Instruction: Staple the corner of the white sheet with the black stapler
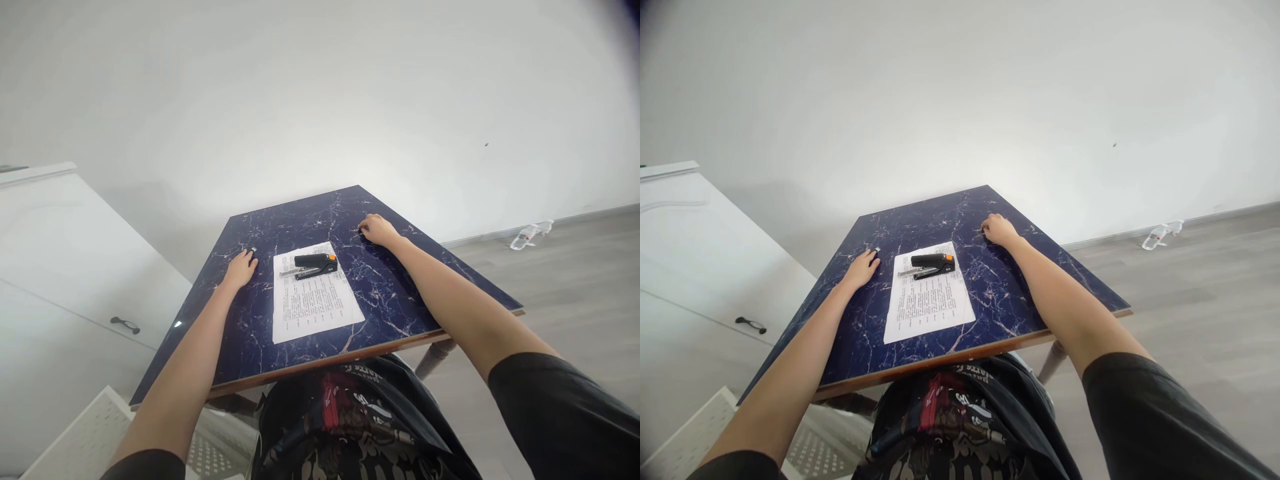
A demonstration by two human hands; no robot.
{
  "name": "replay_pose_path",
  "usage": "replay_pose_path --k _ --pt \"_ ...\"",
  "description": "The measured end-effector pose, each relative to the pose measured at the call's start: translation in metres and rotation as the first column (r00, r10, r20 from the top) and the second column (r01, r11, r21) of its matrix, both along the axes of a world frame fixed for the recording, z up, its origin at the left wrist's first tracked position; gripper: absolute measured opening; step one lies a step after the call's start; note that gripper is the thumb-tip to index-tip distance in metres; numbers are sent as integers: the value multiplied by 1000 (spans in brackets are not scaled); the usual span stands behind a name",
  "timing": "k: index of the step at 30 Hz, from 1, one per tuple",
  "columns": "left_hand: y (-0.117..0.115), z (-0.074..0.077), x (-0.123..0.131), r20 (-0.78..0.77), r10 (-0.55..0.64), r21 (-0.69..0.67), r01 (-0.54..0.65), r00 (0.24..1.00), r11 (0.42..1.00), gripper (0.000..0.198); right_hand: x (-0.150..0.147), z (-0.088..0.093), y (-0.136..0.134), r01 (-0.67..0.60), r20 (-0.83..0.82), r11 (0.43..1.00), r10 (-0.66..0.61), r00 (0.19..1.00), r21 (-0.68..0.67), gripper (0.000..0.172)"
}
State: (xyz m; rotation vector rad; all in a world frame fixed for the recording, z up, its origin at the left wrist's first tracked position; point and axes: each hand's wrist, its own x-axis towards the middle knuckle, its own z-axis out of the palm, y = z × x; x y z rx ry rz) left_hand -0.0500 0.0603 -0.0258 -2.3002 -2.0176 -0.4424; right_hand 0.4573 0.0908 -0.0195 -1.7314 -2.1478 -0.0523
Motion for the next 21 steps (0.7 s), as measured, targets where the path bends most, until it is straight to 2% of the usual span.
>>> replay_pose_path --k 5,8,13,21 --pt "0 0 -3 21 -4 9 4 1000 1000 52 0 -5 3 -33 -14 999 33 999 8 50" --pt "0 -1 -4 41 -20 27 19 999 999 53 0 -5 3 -37 -40 999 38 999 8 46" --pt "-2 -1 0 66 -38 -58 41 997 997 50 -3 -4 1 -36 -37 999 35 999 -6 45" --pt "-9 8 4 44 -54 21 53 998 998 45 -1 -5 3 -38 -29 999 37 999 -23 44"
